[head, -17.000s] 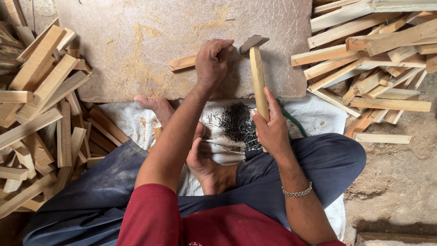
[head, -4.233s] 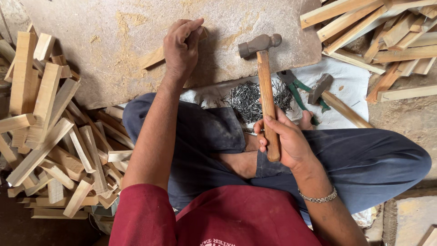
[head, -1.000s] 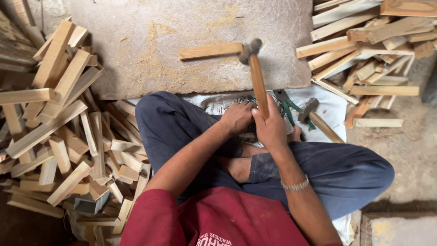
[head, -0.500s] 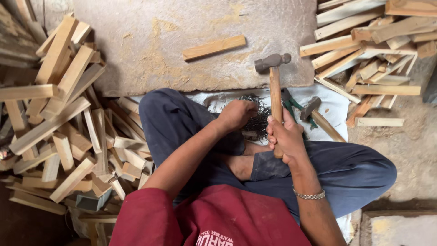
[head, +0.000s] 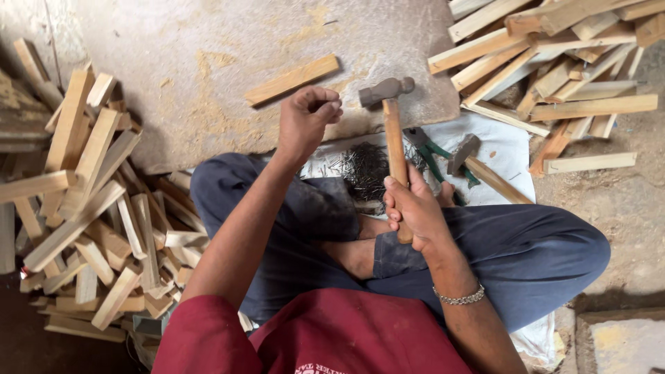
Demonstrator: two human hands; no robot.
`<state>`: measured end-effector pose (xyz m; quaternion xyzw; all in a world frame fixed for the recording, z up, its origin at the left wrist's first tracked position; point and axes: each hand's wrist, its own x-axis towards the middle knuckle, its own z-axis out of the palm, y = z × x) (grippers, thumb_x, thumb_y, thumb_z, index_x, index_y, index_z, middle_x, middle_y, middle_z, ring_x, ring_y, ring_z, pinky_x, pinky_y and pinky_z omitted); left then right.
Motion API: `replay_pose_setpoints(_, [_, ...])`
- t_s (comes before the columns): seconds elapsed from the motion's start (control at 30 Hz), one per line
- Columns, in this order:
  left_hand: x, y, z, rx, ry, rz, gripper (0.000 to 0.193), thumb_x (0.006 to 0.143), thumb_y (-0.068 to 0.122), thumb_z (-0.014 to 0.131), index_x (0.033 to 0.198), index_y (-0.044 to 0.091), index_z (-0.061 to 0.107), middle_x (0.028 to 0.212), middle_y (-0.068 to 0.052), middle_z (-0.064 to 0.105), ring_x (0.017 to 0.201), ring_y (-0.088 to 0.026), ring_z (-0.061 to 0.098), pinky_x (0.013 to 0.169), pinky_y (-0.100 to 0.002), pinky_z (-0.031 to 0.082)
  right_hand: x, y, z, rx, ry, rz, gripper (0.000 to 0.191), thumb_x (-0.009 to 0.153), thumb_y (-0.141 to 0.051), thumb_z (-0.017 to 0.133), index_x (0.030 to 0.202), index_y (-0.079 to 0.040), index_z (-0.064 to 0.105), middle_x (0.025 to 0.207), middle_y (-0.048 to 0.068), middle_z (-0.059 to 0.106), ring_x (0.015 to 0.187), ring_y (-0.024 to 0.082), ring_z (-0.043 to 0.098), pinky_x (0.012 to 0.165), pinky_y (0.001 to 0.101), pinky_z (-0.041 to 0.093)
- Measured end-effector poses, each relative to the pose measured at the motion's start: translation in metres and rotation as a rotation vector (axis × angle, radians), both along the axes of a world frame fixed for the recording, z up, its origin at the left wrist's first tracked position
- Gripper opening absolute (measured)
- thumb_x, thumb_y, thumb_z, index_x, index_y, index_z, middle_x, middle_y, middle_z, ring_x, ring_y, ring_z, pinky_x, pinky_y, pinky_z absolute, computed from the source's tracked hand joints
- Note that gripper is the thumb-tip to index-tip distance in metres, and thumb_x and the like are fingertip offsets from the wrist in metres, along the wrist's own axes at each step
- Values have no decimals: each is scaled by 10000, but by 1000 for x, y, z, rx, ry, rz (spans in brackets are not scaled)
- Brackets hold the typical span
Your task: The person sits cross-legged on the floor and repeatedly hammers nails into small wooden planks. They pick up a nail, position it on a plank, and strike it with a hammer, then move the finished piece aside and repeat the process.
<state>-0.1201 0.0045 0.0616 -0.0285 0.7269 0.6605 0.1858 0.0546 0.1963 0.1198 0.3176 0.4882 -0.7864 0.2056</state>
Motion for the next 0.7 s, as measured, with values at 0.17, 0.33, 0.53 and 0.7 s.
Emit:
replay_pose_setpoints(0.17, [4, 4, 10, -21, 22, -83, 245, 908, 50, 719, 1150, 20, 702, 1014, -77, 765, 877, -116, 748, 818, -257, 655, 1, -1, 1, -10, -1, -15, 451, 999, -203, 596, 1424, -138, 461, 704, -13, 520, 471, 51, 469, 369, 225, 416])
replay_pose_setpoints(0.33, [-25, -1, -17, -451, 293, -143, 141, 1015, 119, 662, 1101, 66, 761, 976, -92, 766, 828, -165, 729, 684, -293, 643, 0, -2, 3, -14, 7, -23, 460, 988, -210, 600, 1419, -135, 455, 700, -10, 521, 464, 53, 472, 366, 222, 416])
replay_pose_setpoints(0.53, [-69, -5, -60, -446, 628, -97, 187, 1028, 34, 616, 1150, 41, 758, 1068, -133, 770, 868, -170, 738, 705, -289, 654, -2, -4, 8, 6, -5, -6, 474, 999, -218, 597, 1437, -116, 449, 703, -2, 519, 479, 55, 478, 380, 217, 422])
replay_pose_setpoints(0.7, [-78, -2, -87, -342, 692, -18, 118, 1013, 128, 711, 1104, 59, 740, 1097, -124, 766, 910, -135, 778, 712, -242, 670, -3, -3, 8, 12, -30, -1, 537, 989, -222, 590, 1487, -150, 405, 701, -6, 518, 470, 54, 476, 375, 214, 421])
